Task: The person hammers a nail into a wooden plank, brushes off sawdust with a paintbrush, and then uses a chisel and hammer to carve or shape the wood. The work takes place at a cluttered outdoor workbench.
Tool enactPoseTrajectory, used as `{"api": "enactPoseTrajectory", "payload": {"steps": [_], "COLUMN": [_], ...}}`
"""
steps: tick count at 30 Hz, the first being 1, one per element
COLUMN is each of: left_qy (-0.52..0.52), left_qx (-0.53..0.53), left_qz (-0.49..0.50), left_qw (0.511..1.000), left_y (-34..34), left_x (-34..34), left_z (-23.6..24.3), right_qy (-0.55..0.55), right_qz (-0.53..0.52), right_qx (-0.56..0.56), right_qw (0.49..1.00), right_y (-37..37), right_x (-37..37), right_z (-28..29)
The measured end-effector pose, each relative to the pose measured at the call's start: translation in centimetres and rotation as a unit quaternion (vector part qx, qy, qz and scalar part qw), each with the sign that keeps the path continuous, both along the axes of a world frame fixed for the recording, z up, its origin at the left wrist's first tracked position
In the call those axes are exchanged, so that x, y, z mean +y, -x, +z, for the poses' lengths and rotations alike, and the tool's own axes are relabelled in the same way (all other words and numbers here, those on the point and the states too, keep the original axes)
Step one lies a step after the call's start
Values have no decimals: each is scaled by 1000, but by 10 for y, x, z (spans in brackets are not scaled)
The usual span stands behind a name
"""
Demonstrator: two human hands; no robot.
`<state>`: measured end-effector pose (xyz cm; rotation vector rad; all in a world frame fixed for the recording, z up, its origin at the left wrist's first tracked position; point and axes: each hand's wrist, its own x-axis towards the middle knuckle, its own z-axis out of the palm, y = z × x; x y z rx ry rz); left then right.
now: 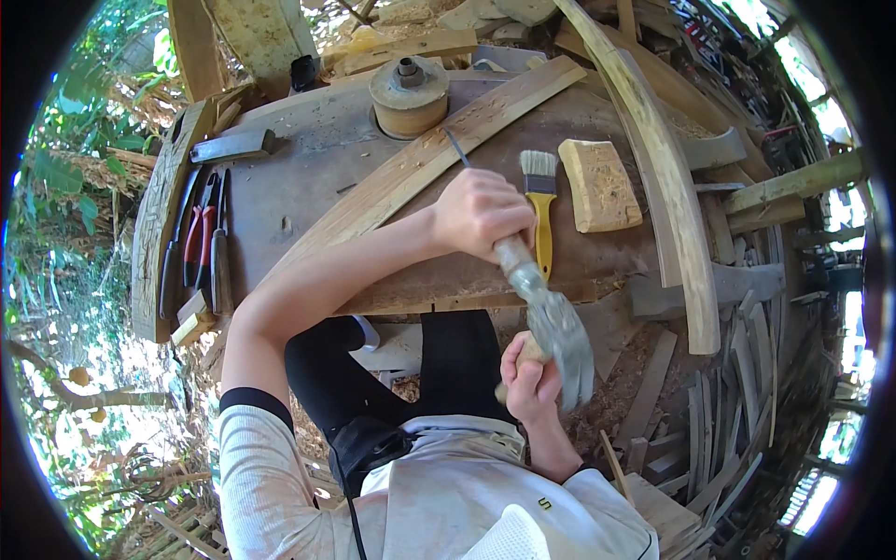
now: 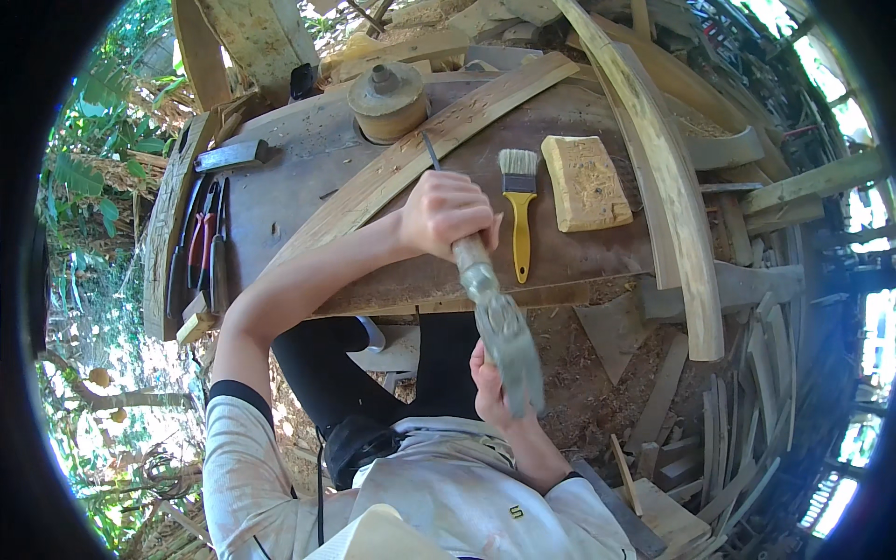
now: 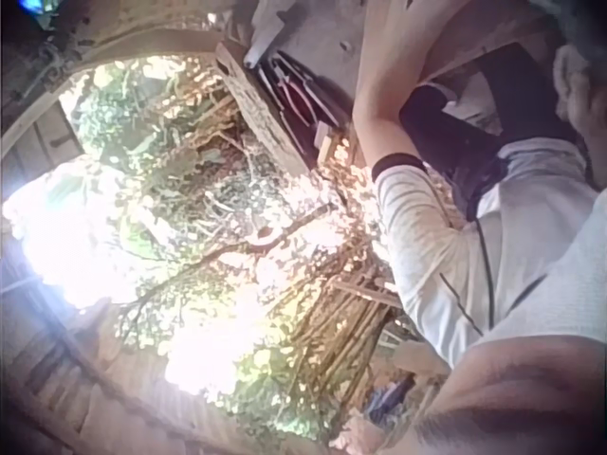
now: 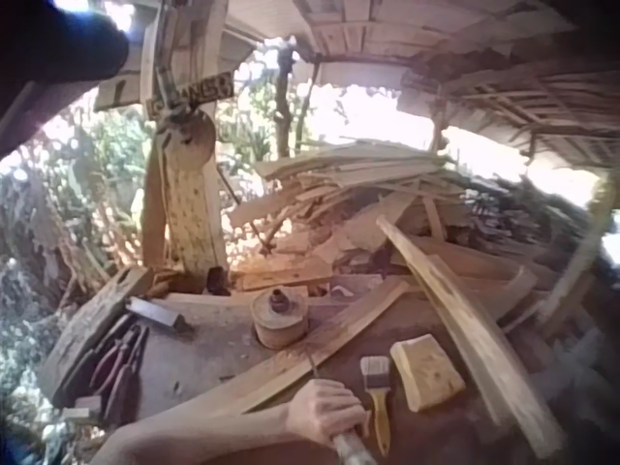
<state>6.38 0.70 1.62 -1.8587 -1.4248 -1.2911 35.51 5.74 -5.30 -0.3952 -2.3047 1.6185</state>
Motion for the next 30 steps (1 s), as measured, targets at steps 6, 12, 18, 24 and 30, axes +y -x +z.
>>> {"api": "enactPoseTrajectory", "payload": {"steps": [6, 12, 18, 24, 30], "left_qy": [14, 39, 46, 46, 41], "left_qx": [6, 17, 25, 18, 18], "left_qz": [4, -2, 14, 8, 16], "left_qw": [1000, 999, 999, 999, 999], "left_y": [3, 4, 4, 4, 5], "left_x": [0, 5, 2, 3, 2], "left_z": [-6, -11, -16, -16, -15], "right_qy": [-25, 58, 79, 142, 159], "right_qz": [48, -30, -28, -60, -33], "right_qx": [243, 438, 254, 204, 69], "right_qw": [969, 896, 963, 967, 984], "right_y": [21, 42, 33, 33, 34], "right_x": [-2, -19, -16, -17, -5], "right_z": [-24, -3, 6, 6, 15]}}
